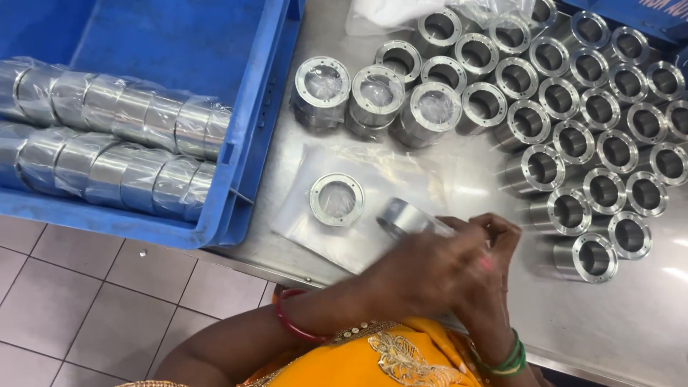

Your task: The recorder wipes metal rings with a cloth and packs them into individual plastic bags.

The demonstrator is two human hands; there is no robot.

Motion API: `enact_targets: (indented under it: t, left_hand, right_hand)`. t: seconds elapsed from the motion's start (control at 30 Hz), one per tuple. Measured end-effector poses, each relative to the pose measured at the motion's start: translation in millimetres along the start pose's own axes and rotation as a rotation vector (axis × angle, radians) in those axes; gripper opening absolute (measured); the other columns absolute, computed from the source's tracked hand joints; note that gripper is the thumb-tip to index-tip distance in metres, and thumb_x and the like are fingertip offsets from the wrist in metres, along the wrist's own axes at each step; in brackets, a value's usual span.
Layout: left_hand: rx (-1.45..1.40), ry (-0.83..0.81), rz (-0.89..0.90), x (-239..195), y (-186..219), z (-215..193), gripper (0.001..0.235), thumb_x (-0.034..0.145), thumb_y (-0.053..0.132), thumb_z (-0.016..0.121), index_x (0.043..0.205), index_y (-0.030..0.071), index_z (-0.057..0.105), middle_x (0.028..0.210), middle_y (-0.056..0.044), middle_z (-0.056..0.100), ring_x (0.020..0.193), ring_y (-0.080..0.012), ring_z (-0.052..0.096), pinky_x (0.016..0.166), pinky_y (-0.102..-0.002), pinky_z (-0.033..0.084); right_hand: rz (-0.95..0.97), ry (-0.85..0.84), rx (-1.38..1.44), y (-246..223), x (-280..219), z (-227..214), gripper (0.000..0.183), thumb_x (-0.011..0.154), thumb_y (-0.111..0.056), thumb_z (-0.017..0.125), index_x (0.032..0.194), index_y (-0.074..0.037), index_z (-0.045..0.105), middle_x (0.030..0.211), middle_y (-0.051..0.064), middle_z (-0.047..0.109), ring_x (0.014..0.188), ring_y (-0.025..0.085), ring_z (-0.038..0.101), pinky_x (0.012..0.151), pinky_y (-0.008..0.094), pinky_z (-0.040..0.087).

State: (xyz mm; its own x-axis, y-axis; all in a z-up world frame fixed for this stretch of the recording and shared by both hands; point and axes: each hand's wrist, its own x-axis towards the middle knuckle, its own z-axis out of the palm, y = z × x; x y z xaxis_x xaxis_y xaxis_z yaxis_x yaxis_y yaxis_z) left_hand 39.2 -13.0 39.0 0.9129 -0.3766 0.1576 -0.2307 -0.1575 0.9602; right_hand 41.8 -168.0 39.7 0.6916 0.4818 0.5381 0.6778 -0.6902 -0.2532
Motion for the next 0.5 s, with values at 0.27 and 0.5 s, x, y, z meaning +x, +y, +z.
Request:
enact_targets:
  t: [0.27, 0.5]
  left_hand:
    - [0.473, 0.058, 0.295, -5.9, 5.7, -28.9, 0.078, 0.067, 0.026, 0.083, 0.135, 0.001, 0.054, 0.119, -0.025, 0.06, 0.103, -0.0372, 0.06, 0.083, -0.044, 0.052]
    - [0.505, 0.02, 0.097, 17.2, -47.6, 29.0, 0.038, 0.075, 0.011, 0.076, 0.105, 0.006, 0.054, 0.1, -0.011, 0.062, 0.096, -0.0323, 0.063, 0.084, -0.043, 0.053]
  right_hand:
    - [0.824, -0.082, 0.72, 45.0, -66.3, 1.2, 0.007, 0.08, -0.001, 0.079, 0.082, 0.0, 0.072, 0.082, 0.006, 0.064, 0.078, 0.015, 0.057, 0.061, 0.026, 0.043]
    - [0.482, -0.075, 0.33, 51.6, -85.3, 2.2, 0.032, 0.067, 0.007, 0.067, 0.092, -0.006, 0.082, 0.087, 0.003, 0.052, 0.09, 0.016, 0.054, 0.07, 0.034, 0.046]
